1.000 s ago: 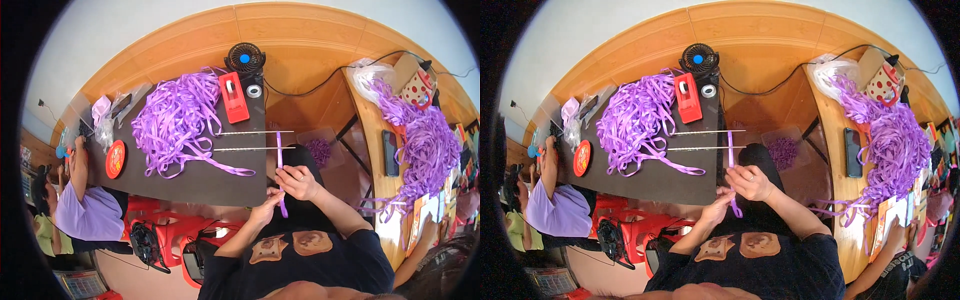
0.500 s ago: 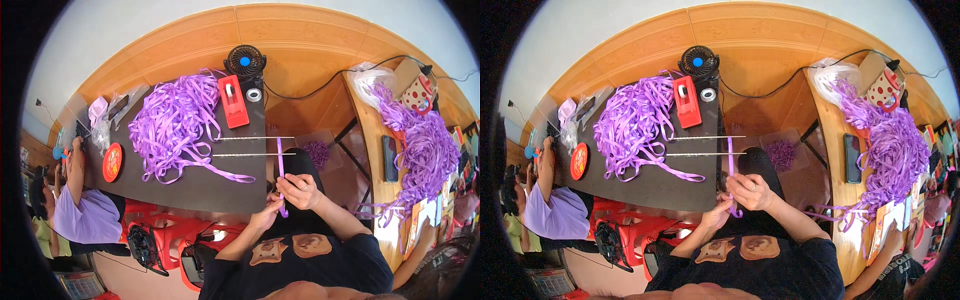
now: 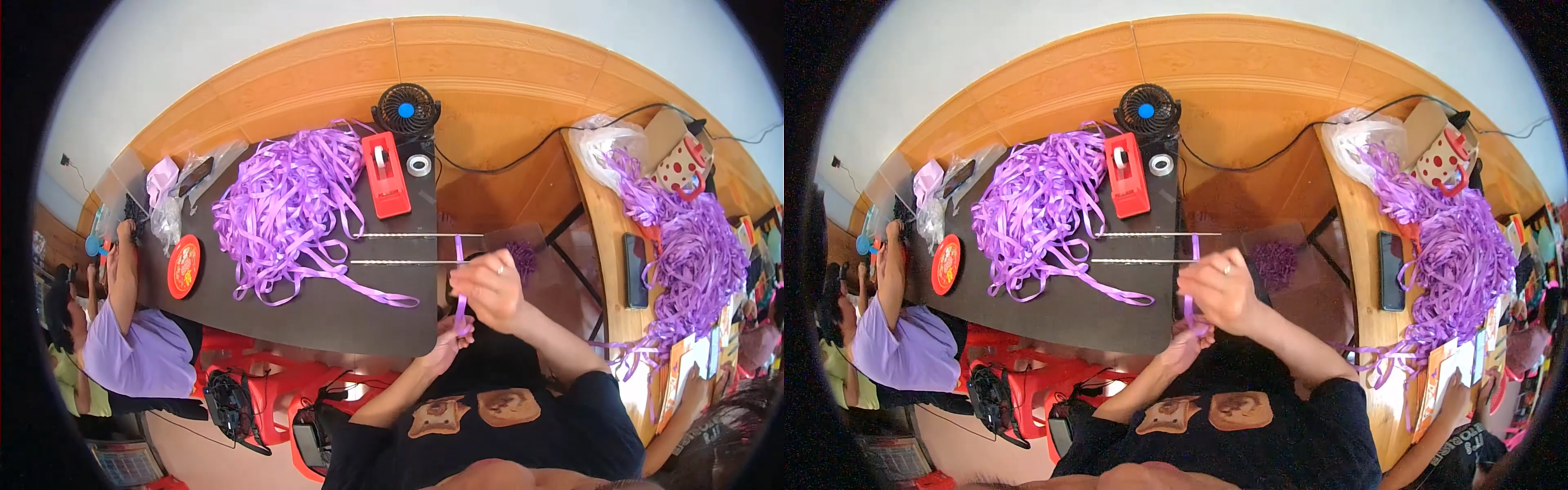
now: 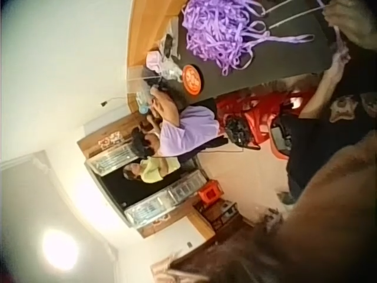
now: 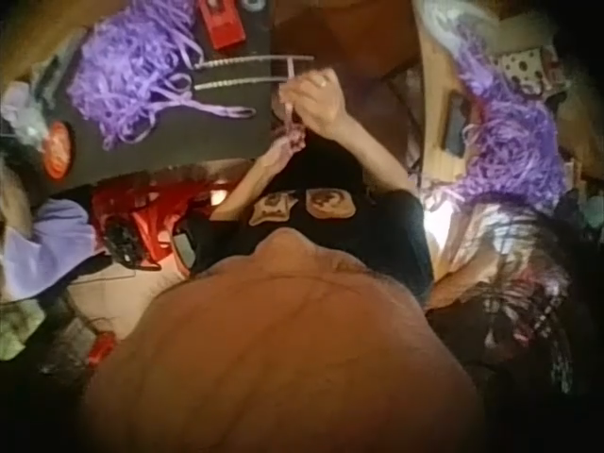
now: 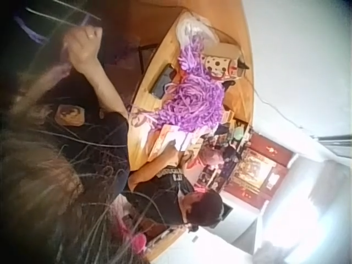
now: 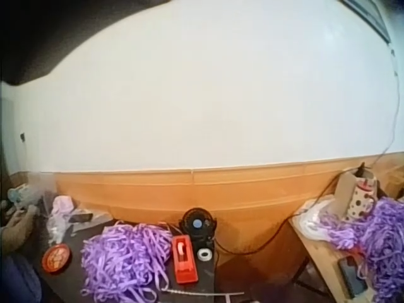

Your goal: Crafting decorative items using purple ribbon and sticks.

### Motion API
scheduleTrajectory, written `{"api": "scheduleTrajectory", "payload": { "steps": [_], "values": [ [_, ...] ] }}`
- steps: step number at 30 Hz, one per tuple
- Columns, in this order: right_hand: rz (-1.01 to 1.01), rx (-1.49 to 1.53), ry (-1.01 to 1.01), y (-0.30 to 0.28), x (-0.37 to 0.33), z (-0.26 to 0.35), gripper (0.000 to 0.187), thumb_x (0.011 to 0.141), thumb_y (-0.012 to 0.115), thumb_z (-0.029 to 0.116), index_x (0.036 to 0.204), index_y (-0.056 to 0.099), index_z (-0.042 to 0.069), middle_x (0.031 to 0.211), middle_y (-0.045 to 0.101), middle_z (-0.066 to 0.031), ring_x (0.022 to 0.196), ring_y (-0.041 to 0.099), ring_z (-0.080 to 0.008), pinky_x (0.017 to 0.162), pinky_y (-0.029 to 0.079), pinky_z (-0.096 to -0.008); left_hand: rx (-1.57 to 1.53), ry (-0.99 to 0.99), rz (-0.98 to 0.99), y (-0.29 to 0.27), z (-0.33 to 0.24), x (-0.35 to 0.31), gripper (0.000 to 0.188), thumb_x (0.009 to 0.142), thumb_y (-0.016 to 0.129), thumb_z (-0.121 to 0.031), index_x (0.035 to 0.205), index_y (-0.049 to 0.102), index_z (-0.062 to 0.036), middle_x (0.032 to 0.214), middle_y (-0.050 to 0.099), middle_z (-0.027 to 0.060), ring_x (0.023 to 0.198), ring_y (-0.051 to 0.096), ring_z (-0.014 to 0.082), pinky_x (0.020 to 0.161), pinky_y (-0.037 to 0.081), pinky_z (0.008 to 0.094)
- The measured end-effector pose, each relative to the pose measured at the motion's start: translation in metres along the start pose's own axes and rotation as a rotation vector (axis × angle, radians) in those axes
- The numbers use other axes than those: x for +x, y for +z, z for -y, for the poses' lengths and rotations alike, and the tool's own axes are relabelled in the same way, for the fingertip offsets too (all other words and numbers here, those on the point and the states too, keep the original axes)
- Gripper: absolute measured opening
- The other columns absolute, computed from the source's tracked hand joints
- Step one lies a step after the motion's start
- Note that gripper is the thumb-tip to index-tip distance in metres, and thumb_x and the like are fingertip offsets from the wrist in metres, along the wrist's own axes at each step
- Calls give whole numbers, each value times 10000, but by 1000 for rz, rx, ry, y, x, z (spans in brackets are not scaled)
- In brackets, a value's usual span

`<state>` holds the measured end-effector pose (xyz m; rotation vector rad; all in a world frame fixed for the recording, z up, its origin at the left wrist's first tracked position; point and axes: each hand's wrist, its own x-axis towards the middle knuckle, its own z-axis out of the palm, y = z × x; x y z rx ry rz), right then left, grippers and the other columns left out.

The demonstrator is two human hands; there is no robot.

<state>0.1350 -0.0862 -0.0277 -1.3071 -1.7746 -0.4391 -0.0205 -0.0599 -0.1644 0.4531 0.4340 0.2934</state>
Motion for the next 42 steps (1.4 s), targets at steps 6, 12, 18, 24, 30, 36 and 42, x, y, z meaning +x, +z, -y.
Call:
{"api": "scheduleTrajectory", "payload": {
  "steps": [6, 12, 18, 24, 30, 36, 42],
  "values": [
    [143, 259, 246, 10, 41, -62, 65, 684, 627, 29, 745, 631, 9, 785, 630, -83, 695, 578, -248, 636, 412, -332, 230, 68, -61, 7, 1, 36, 251, 868, 573, -195, 1057, 590, -31, 869, 620, 37, 709, 583, 123, 624, 435, 222],
    [145, 799, 893, 44, 30, -105, 107, 774, 591, 36, 752, 686, -8, 649, 613, -44, 617, 547, -98, 566, 414, -223, 238, 307, -156, 21, -7, 65, 235, 886, 529, -161, 1069, 572, -19, 896, 613, 49, 724, 573, 118, 641, 425, 222],
    [173, 1043, 1295, 64, 8, -132, 140, 797, 615, 84, 697, 670, 4, 663, 647, -72, 570, 573, -100, 504, 404, -225, 316, 546, -308, 31, -17, 93, 237, 895, 533, -166, 1087, 570, -33, 917, 615, 31, 737, 560, 93, 650, 411, 217],
    [130, 1164, 1563, 76, -19, -140, 150, 802, 643, 132, 715, 661, 11, 684, 655, -69, 571, 592, -117, 504, 425, -232, 385, 839, -305, 47, -23, 115, 300, 932, 464, -116, 1216, 491, -21, 1168, 538, 77, 1032, 514, 147, 860, 402, 265],
    [23, 1286, 1617, 87, -73, -137, 121, 797, 593, 103, 784, 653, -2, 767, 654, -96, 625, 601, -169, 535, 481, -318, 632, 1002, -398, 79, -41, 116, 301, 934, 468, -162, 1181, 513, 4, 1219, 507, 123, 1141, 462, 203, 977, 345, 326],
    [-107, 1383, 1747, 83, -71, -80, 183, 878, 487, 106, 915, 618, -18, 839, 639, -115, 726, 621, -203, 644, 502, -322, 480, 875, -343, 45, -21, 114, 183, 936, 465, -132, 1009, 557, 9, 945, 596, 54, 852, 552, 136, 787, 445, 268],
    [99, 1320, 1890, 83, -134, -40, 179, 861, 529, 189, 776, 604, 50, 667, 593, -41, 531, 537, -123, 431, 336, -236, 492, 722, -341, 40, -7, 79, 180, 933, 488, -176, 980, 596, -41, 792, 580, 0, 704, 510, 59, 640, 419, 201]
  ]
}}
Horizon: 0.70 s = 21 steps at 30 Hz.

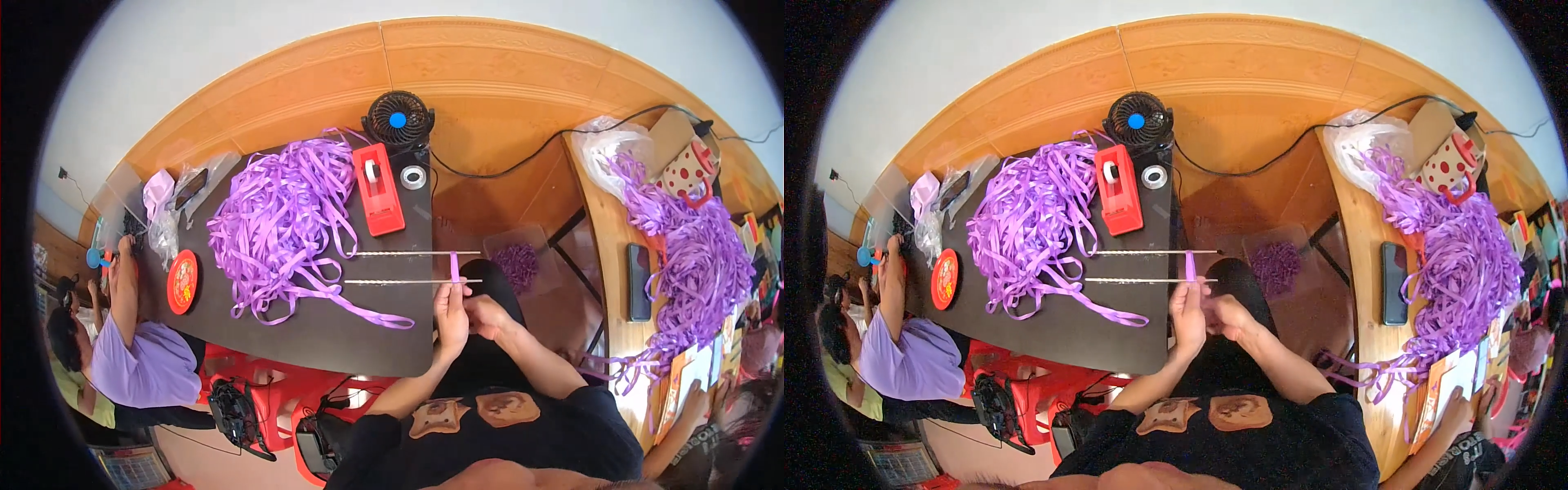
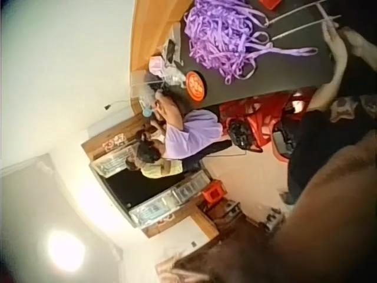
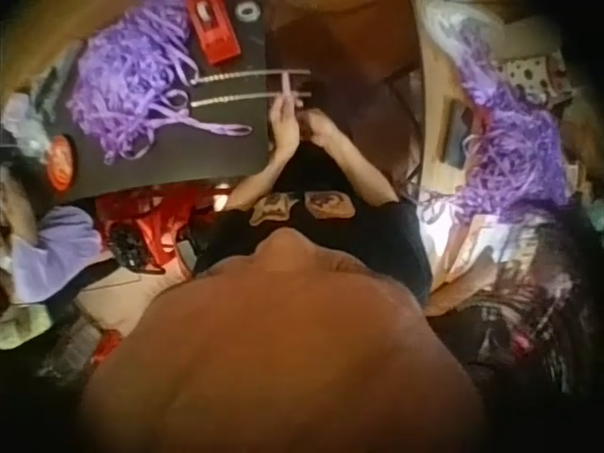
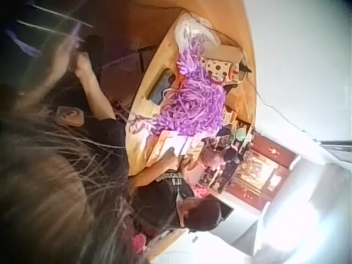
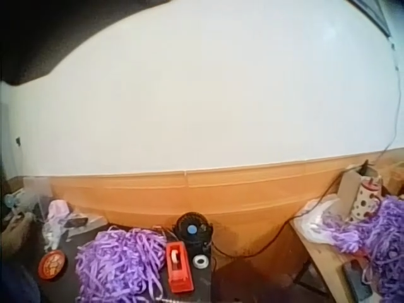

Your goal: Crafting decorative items using purple ribbon and sticks.

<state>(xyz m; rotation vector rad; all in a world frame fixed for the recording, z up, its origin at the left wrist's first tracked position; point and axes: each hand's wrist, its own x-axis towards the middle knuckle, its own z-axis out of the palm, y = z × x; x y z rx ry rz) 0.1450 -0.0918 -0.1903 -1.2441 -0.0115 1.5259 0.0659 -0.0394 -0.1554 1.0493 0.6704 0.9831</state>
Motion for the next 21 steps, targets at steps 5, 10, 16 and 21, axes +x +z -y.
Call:
{"api": "scheduleTrajectory", "payload": {
  "steps": [5, 10, 16, 21],
  "values": [
    [-215, -557, -183, -4, -55, -9, 247, 853, 545, 221, 727, 640, 31, 678, 614, -47, 592, 556, -125, 504, 424, -256, -84, -247, 24, -10, -19, -36, 234, 941, 474, -224, 925, 585, -19, 726, 537, -3, 673, 470, 64, 644, 385, 202],
    [-497, -978, -1351, 16, -83, 14, 117, 693, 640, -33, 807, 618, -22, 772, 592, -139, 704, 568, -299, 609, 453, -358, -35, -343, 128, -30, -31, -63, 214, 943, 467, -222, 944, 594, -49, 716, 548, -16, 631, 460, 48, 612, 361, 188],
    [-348, -1543, -1783, 31, -95, 28, 340, 613, 614, 169, 939, 636, 74, 981, 559, -77, 862, 537, -240, 673, 407, -330, -60, -417, 143, -38, -44, -83, 232, 942, 473, -254, 912, 593, -58, 703, 567, -14, 667, 518, 55, 628, 385, 186],
    [-224, -1698, -1965, 38, -99, 29, 347, 661, 550, 260, 911, 634, 36, 983, 591, -85, 914, 547, -216, 697, 394, -309, -95, -394, 217, -47, -45, -89, 239, 953, 450, -262, 905, 566, -58, 718, 592, 2, 651, 543, 71, 625, 407, 201]
  ]
}}
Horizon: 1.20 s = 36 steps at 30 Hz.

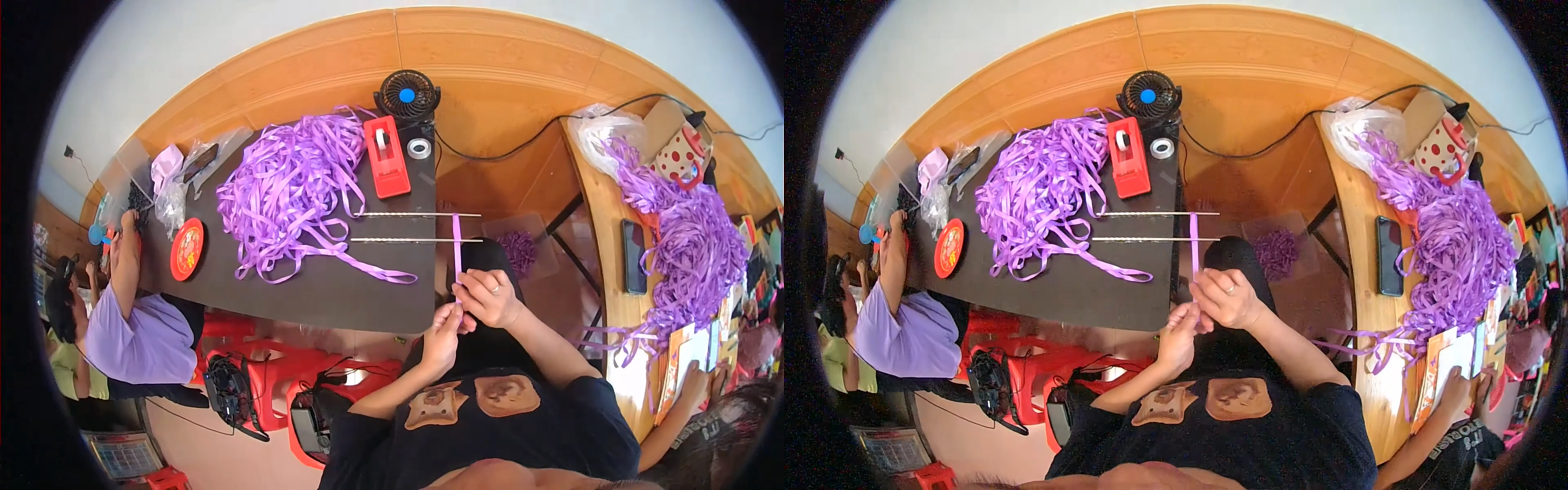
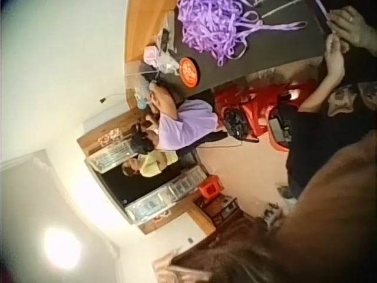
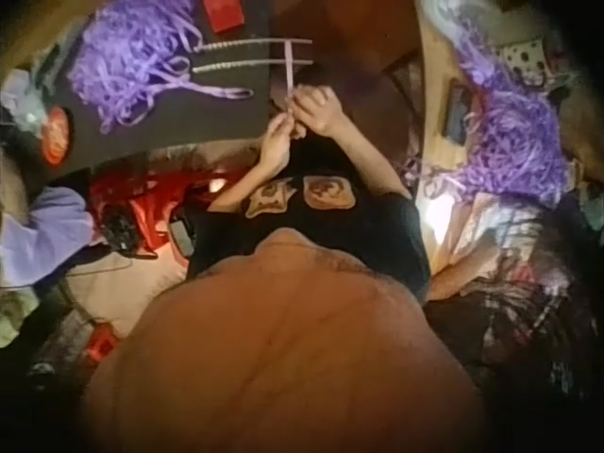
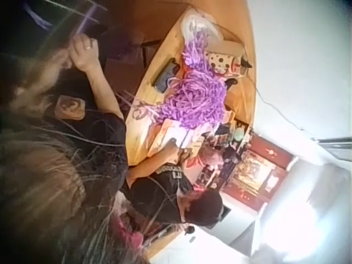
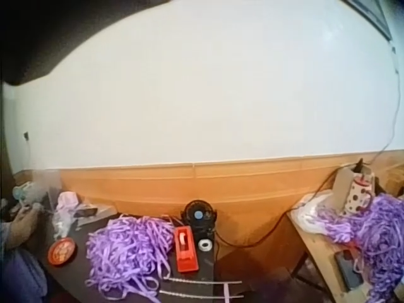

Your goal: Crafting decorative items using purple ribbon and sticks.

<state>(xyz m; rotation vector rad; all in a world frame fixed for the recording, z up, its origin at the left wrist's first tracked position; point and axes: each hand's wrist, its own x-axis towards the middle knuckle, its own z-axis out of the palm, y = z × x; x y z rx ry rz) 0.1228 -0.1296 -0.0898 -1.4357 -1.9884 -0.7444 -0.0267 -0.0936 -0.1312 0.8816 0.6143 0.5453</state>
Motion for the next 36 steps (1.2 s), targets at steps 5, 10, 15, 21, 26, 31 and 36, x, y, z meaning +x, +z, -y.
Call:
{"api": "scheduleTrajectory", "payload": {
  "steps": [5, 10, 15, 21, 26, 31, 36],
  "values": [
    [-16, 5, -31, -5, 15, -2, 333, 638, 556, 241, 887, 632, 33, 955, 605, -76, 873, 564, -198, 702, 389, -293, -67, -33, 81, -2, -9, -6, 203, 957, 433, -243, 920, 523, -64, 720, 584, 55, 654, 553, 122, 632, 416, 231],
    [-95, 24, -28, -15, 43, -12, 360, 562, 570, 195, 863, 638, 9, 935, 613, -92, 837, 573, -214, 694, 391, -305, -64, 7, 77, -18, 3, 2, 259, 960, 420, -264, 965, 554, -43, 747, 600, 42, 673, 556, 97, 629, 424, 212],
    [-147, 130, 175, -15, 75, -38, 258, 557, 654, 40, 809, 602, 25, 828, 604, -76, 707, 556, -232, 622, 375, -341, 47, -86, 16, -13, 8, 21, 286, 931, 481, -290, 1064, 557, -49, 794, 613, 20, 697, 542, 83, 642, 414, 210],
    [-10, 664, 625, 23, 88, -102, 37, 735, 605, -3, 765, 622, -17, 757, 598, -84, 705, 560, -216, 640, 426, -324, 76, 39, -93, 16, 7, 67, 332, 921, 501, -285, 1161, 507, -56, 980, 603, 20, 816, 525, 71, 689, 412, 205],
    [176, 1409, 1163, 66, 74, -133, 115, 791, 643, 77, 714, 663, -7, 717, 650, -71, 677, 586, -126, 639, 452, -255, 122, 243, -188, 29, -4, 104, 331, 939, 476, -252, 1190, 485, -37, 1093, 555, 40, 940, 511, 97, 776, 415, 229],
    [271, 1637, 1401, 89, 51, -138, 77, 776, 650, 60, 743, 673, -6, 714, 660, -97, 628, 615, -147, 607, 494, -270, 50, 500, -224, 32, 3, 133, 374, 941, 459, -126, 1283, 373, -4, 1238, 454, 79, 1144, 429, 172, 980, 330, 297],
    [249, 1638, 1594, 98, 28, -131, 63, 738, 661, 53, 713, 664, -5, 704, 655, -98, 602, 604, -145, 560, 492, -269, 2, 511, -307, 45, -7, 144, 387, 942, 460, -140, 1289, 360, -2, 1229, 465, 81, 1117, 453, 173, 972, 342, 300]
  ]
}}
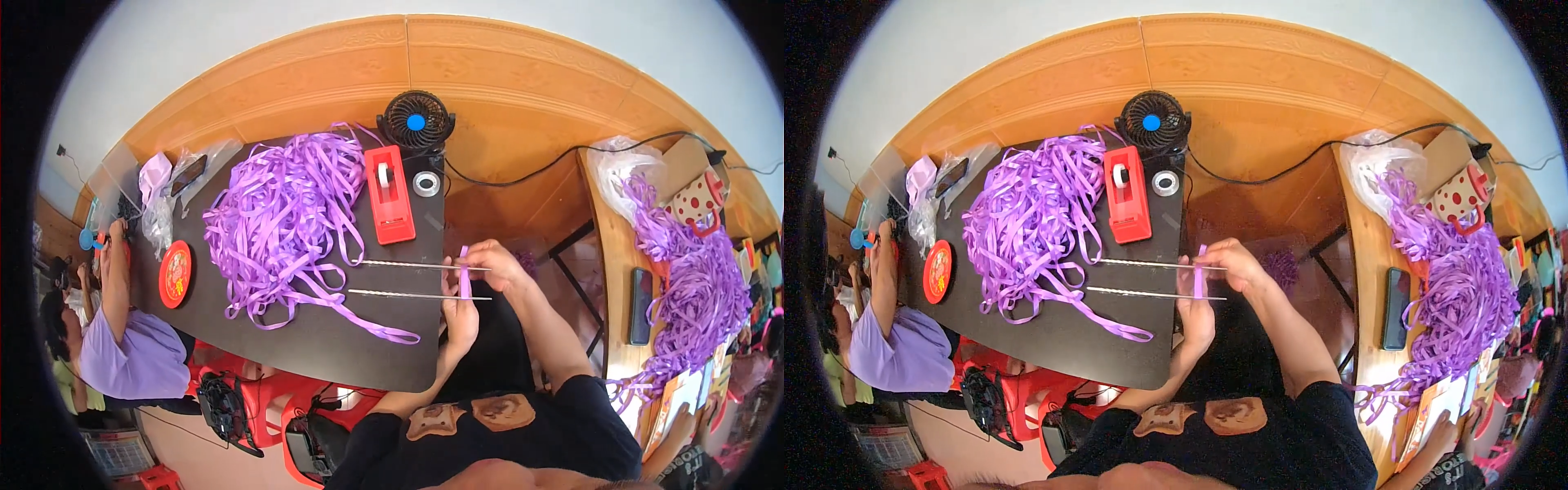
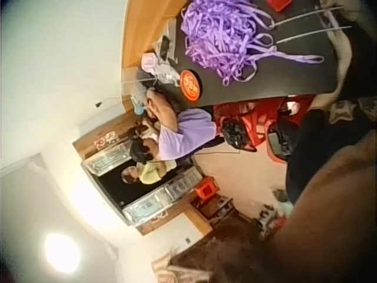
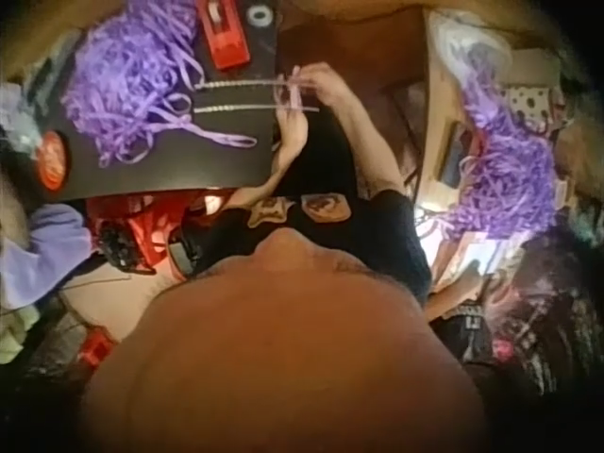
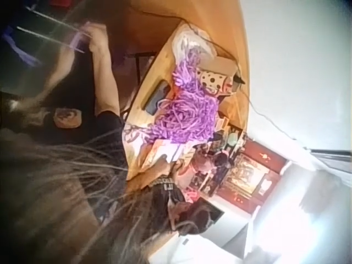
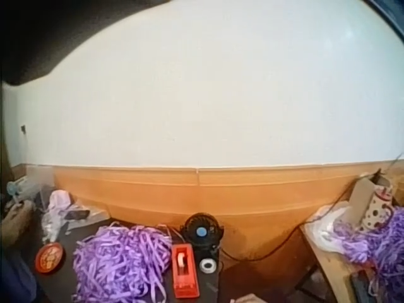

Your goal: Crafting decorative items using purple ribbon and sticks.

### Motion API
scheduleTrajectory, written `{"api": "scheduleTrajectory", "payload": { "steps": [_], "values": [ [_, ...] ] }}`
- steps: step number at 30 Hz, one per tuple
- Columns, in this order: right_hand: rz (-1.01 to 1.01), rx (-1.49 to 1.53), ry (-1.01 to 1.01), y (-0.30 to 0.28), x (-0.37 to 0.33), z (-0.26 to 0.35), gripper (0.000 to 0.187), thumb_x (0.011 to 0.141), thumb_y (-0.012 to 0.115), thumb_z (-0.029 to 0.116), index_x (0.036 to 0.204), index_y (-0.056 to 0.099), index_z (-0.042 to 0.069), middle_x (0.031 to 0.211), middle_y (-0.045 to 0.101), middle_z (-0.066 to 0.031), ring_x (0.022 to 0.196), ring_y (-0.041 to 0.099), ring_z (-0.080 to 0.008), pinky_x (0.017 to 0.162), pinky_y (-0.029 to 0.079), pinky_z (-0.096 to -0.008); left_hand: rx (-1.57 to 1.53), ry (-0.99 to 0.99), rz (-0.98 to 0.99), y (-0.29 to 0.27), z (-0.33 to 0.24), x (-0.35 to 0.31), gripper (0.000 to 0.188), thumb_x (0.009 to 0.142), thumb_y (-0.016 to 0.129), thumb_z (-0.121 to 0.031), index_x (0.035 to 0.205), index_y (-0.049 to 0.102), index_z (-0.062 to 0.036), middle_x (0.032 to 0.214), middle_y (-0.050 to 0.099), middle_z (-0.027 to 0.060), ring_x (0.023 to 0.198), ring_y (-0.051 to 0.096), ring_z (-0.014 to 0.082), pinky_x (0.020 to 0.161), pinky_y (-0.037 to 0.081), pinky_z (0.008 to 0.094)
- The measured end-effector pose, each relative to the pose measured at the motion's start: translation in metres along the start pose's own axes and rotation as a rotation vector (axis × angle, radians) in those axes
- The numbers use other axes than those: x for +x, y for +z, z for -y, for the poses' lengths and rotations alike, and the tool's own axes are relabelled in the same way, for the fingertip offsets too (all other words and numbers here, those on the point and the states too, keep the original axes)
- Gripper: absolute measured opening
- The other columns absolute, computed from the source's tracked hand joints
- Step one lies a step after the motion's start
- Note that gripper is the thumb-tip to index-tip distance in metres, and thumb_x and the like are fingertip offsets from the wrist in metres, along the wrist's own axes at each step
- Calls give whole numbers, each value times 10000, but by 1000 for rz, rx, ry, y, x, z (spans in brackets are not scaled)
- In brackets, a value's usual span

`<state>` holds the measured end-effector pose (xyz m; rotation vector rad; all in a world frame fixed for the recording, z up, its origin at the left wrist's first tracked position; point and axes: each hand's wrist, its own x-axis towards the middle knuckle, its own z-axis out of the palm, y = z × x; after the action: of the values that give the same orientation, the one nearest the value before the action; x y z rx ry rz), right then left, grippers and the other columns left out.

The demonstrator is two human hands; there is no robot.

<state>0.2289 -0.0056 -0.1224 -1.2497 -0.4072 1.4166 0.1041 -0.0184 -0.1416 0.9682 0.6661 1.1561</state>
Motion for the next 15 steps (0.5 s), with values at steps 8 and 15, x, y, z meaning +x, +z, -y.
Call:
{"api": "scheduleTrajectory", "payload": {
  "steps": [8, 15],
  "values": [
    [-20, 172, 30, 7, -16, -28, 169, 830, 565, 98, 856, 641, -51, 796, 647, -143, 698, 631, -224, 664, 519, -338, -9, 58, 19, 1, 7, 1, 192, 936, 483, -170, 1044, 568, -38, 1154, 520, 100, 1125, 452, 175, 961, 351, 328],
    [-162, 23, -399, 12, -61, -49, 202, 800, 543, -3, 984, 622, -33, 914, 645, -86, 847, 596, -147, 791, 459, -262, -169, -103, -52, -3, -9, -26, 164, 935, 481, -136, 991, 586, -22, 982, 582, 38, 928, 518, 116, 863, 396, 264]
  ]
}}
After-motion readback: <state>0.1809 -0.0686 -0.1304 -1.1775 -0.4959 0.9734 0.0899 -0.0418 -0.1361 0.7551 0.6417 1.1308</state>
